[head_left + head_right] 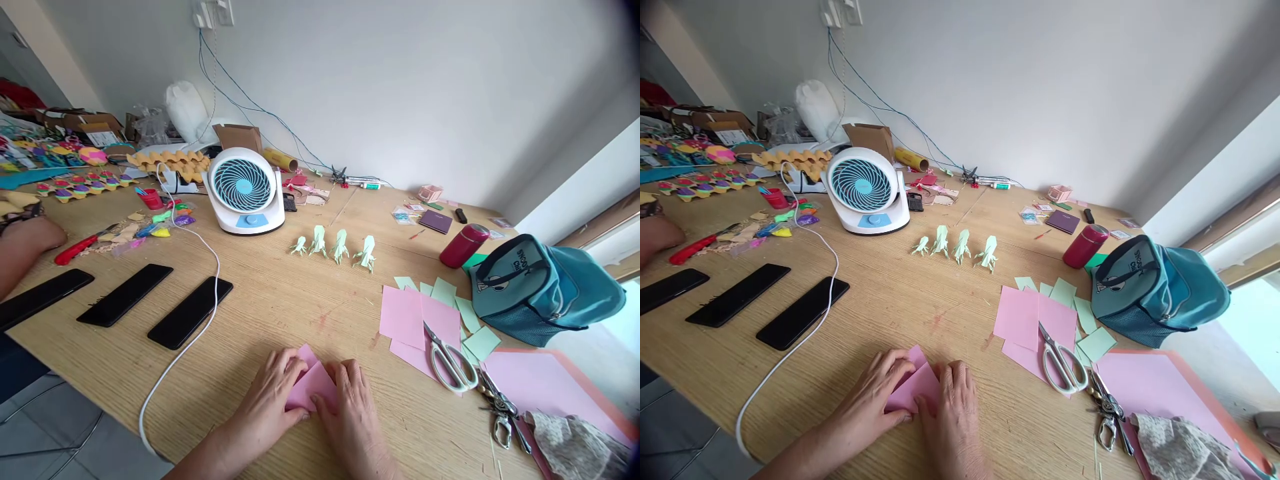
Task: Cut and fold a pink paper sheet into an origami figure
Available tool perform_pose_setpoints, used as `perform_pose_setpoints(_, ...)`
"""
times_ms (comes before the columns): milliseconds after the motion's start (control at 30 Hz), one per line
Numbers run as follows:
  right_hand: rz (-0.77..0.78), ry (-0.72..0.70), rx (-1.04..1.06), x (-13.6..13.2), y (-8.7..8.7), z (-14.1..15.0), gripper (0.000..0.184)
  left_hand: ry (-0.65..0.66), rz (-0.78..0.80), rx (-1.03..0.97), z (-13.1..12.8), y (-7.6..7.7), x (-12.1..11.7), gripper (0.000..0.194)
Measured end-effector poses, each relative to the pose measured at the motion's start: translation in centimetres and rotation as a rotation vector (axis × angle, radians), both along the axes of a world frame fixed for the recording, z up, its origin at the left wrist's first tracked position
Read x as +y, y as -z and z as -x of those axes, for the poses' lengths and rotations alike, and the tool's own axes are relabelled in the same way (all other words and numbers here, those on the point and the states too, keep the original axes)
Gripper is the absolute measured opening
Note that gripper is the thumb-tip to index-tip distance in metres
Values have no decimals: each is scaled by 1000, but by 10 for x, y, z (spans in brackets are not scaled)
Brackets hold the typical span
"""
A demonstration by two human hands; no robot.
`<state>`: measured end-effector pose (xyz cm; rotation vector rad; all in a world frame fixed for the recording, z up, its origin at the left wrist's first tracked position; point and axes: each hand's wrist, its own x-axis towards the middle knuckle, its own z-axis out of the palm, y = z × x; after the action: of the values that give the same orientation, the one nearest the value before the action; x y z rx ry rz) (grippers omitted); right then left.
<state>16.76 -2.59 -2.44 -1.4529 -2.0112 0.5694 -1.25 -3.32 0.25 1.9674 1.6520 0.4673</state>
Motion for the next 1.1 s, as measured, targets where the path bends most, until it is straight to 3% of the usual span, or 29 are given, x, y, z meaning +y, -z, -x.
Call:
perform_pose_setpoints(300,-52,36,-66,-9,-1,9,27,31,-53,-121,12,10,-8,44)
perform_pose_setpoints(600,212,124,121,-13,7,10,44,-20,-185,-169,18,35,-11,74)
perform_pose_setpoints(767,356,69,168,-11,4,14,39,-16,-218,-158,20,47,-10,82)
perform_pose_setpoints(900,309,35,160,-7,4,16,5,-3,-216,-181,22,46,-5,80)
perform_pose_setpoints(1100,180,59,303,12,-4,14,20,-102,-249,-328,23,29,12,73)
